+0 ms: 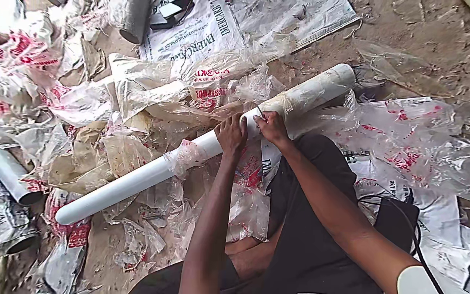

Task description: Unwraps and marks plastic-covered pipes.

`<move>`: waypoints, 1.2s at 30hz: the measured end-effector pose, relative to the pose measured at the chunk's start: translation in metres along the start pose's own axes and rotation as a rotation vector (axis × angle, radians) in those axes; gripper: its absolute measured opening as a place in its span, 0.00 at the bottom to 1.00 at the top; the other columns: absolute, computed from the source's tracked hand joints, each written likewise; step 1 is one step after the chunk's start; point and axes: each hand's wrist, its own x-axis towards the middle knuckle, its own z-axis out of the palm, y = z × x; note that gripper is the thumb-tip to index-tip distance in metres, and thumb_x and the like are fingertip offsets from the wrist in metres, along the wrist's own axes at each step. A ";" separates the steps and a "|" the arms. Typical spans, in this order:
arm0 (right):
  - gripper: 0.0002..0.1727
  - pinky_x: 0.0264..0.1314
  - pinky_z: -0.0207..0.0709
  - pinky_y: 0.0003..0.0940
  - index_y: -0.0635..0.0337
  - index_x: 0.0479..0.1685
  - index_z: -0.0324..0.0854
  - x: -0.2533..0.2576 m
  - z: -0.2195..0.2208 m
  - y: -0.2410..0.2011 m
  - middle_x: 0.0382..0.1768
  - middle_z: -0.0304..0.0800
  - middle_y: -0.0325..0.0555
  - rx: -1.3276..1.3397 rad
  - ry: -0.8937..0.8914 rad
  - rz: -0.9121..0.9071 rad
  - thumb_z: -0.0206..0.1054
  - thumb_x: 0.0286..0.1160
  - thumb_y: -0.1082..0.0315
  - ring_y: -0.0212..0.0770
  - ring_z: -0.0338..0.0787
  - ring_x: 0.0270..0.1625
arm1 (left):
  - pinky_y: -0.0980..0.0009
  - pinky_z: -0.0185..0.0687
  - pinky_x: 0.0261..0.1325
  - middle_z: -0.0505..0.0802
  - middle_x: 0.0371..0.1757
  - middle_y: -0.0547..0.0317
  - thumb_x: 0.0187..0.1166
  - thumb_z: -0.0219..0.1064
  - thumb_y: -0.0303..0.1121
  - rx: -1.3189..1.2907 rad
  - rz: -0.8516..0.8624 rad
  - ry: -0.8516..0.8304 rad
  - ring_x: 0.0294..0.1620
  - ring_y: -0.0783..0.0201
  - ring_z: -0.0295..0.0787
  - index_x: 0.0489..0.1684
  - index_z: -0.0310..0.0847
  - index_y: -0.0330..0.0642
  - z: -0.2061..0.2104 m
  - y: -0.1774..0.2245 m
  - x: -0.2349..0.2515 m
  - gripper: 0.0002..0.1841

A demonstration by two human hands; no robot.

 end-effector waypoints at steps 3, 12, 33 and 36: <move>0.20 0.41 0.77 0.51 0.67 0.30 0.83 -0.004 -0.009 0.006 0.24 0.83 0.50 0.001 0.001 0.049 0.61 0.88 0.59 0.46 0.84 0.29 | 0.43 0.69 0.73 0.97 0.57 0.60 0.86 0.44 0.58 0.097 -0.138 0.129 0.61 0.53 0.91 0.60 0.90 0.62 0.022 0.007 0.018 0.26; 0.18 0.35 0.70 0.38 0.64 0.30 0.83 -0.022 -0.023 0.002 0.21 0.76 0.40 0.120 0.079 0.028 0.62 0.87 0.61 0.34 0.75 0.25 | 0.35 0.74 0.67 0.96 0.59 0.49 0.86 0.41 0.65 0.098 -0.292 -0.295 0.65 0.45 0.91 0.58 0.92 0.55 -0.014 0.009 0.061 0.34; 0.10 0.40 0.73 0.31 0.60 0.33 0.91 -0.065 -0.027 0.004 0.30 0.91 0.39 0.094 -0.008 0.053 0.85 0.61 0.66 0.29 0.81 0.31 | 0.28 0.75 0.59 0.94 0.56 0.38 0.86 0.47 0.65 0.050 -0.371 -0.280 0.63 0.36 0.90 0.48 0.92 0.46 -0.018 0.003 0.084 0.34; 0.12 0.39 0.73 0.33 0.60 0.30 0.91 -0.067 -0.029 0.003 0.26 0.89 0.38 0.090 0.022 0.050 0.87 0.59 0.64 0.29 0.79 0.28 | 0.30 0.74 0.60 0.96 0.53 0.41 0.89 0.45 0.61 0.038 -0.216 -0.091 0.58 0.37 0.92 0.53 0.93 0.49 -0.004 0.003 0.051 0.32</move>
